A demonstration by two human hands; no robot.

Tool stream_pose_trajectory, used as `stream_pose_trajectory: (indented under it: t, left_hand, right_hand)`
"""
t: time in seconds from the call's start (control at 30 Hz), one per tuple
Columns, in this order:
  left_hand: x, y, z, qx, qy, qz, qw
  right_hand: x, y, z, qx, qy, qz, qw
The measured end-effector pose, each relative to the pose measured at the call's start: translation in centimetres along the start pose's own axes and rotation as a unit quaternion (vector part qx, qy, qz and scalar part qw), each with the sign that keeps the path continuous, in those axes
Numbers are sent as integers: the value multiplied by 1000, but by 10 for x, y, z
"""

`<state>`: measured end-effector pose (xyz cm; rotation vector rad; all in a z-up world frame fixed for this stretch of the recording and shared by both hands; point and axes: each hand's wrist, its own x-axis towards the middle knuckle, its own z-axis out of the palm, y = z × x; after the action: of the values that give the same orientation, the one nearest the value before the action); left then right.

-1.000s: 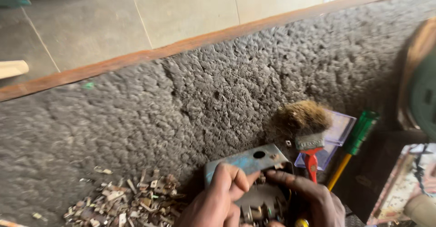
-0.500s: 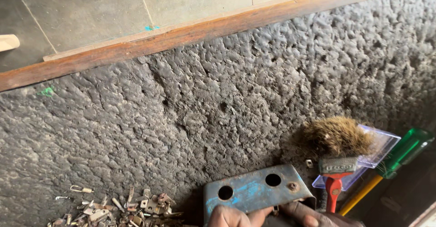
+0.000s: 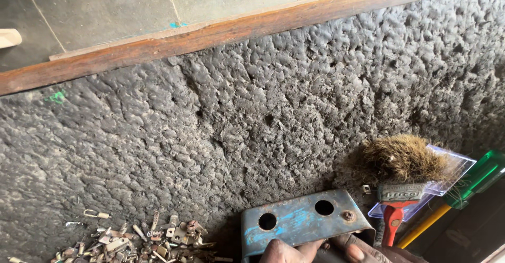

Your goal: The person sits on the floor and uses a screwdriver to adjust components inside a small metal electrical box. They pick up small metal parts from a pile on the floor and insert them into the device, then continue tightening screws.

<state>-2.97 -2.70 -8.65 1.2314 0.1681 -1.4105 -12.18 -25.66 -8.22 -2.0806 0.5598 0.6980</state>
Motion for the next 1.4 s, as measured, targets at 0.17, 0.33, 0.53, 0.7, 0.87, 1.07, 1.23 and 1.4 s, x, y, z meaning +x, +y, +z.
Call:
stream_pose_trajectory:
  t: [0.17, 0.33, 0.53, 0.7, 0.87, 1.07, 1.23, 1.4]
  left_hand:
    - [-1, 0, 3, 2, -1, 1, 1000]
    - [-3, -1, 3, 11, 1, -8, 1000]
    - [-5, 1, 2, 24, 8, -10, 1000]
    - [-12, 1, -4, 29, 10, -12, 999]
    - [-19, -1, -5, 32, 20, -19, 999]
    - [-30, 2, -5, 25, 70, 81, 994]
    - [-36, 10, -7, 57, 61, 28, 996]
    - [-35, 16, -8, 23, 54, 66, 996]
  right_hand:
    - [-2, 6, -5, -9, -6, -8, 1000]
    - [-1, 8, -12, -24, -14, -30, 999]
    - [4, -2, -35, -155, -71, -231, 958]
    - [12, -7, -40, -281, -173, -16, 944]
    - [18, -19, -42, -169, -58, -262, 949]
    - [36, -36, -59, -216, -174, -250, 928]
    - [51, -39, -66, -211, -158, -406, 875]
    - [59, -44, -72, -288, -206, -401, 845]
